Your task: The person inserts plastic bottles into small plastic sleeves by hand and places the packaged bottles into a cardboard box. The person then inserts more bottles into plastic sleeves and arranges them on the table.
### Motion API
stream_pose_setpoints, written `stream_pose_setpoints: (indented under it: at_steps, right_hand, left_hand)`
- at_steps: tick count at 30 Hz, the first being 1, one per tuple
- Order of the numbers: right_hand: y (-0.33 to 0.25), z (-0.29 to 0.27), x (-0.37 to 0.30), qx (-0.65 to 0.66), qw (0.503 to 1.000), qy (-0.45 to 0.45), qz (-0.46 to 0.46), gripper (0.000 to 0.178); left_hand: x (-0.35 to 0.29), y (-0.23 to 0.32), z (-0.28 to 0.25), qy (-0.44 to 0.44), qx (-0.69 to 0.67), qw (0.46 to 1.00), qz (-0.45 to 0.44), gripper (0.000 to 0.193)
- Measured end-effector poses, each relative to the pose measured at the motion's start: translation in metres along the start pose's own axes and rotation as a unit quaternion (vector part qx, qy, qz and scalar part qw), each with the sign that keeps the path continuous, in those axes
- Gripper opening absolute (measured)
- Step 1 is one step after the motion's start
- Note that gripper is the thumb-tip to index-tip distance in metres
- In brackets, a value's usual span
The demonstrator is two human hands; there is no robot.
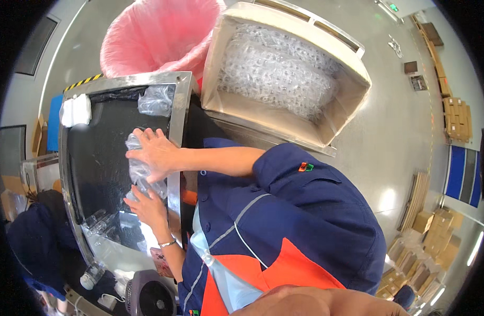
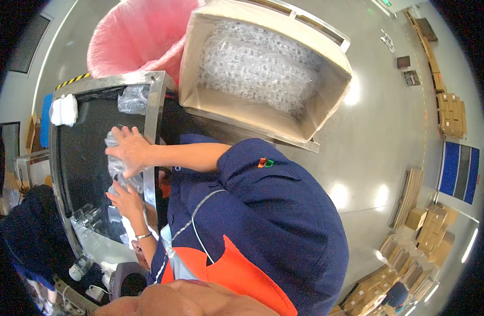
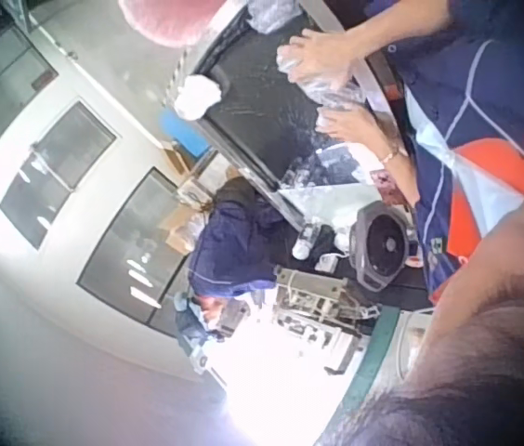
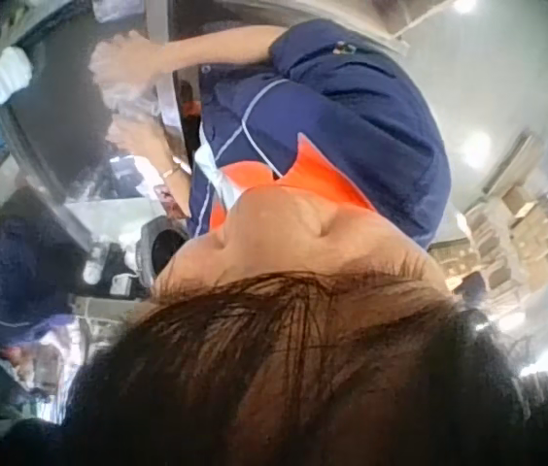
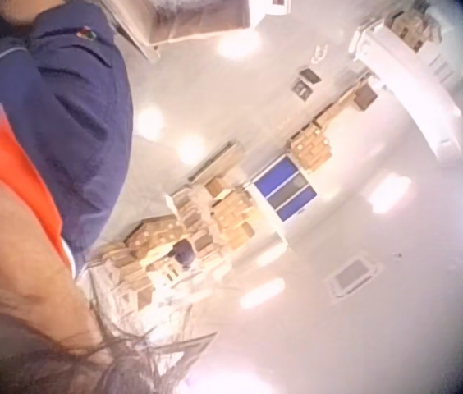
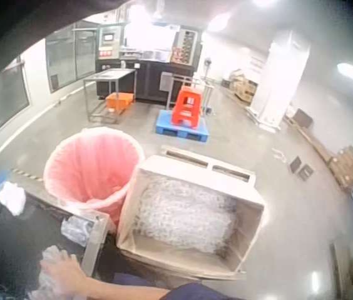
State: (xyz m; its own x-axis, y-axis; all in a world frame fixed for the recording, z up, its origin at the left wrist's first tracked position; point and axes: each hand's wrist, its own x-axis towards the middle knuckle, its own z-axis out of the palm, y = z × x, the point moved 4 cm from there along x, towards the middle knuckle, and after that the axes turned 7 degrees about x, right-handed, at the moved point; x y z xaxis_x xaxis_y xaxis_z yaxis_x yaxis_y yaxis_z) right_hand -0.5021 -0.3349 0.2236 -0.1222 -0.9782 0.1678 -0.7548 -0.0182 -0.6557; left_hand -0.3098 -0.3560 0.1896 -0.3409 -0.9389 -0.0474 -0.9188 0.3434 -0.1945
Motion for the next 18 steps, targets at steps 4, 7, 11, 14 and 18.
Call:
stream_pose_setpoints:
  at_steps: [4, 7, 11, 14, 18]
  right_hand:
    - [0.000, -0.076, -0.023, 0.069, 0.983, 0.163, -0.047, 0.084]
    - [0.062, -0.126, -0.052, 0.022, 0.979, 0.185, 0.083, 0.081]
    - [0.196, -0.163, -0.097, -0.036, 0.939, 0.160, 0.301, 0.081]
    - [0.302, -0.187, -0.141, -0.053, 0.879, 0.123, 0.458, 0.091]
    - [0.358, -0.229, -0.173, -0.141, 0.784, 0.125, 0.591, 0.099]
  left_hand:
    - [0.005, -0.010, 0.005, -0.017, -0.067, 0.998, -0.010, 0.056]
    - [0.005, 0.000, -0.005, -0.016, -0.086, 0.995, -0.040, 0.051]
    - [0.009, -0.013, 0.008, 0.066, -0.102, 0.992, 0.023, 0.050]
    - [0.014, -0.007, 0.002, 0.045, -0.078, 0.996, 0.016, 0.049]
    - [0.016, -0.010, 0.008, 0.048, -0.064, 0.997, 0.018, 0.049]
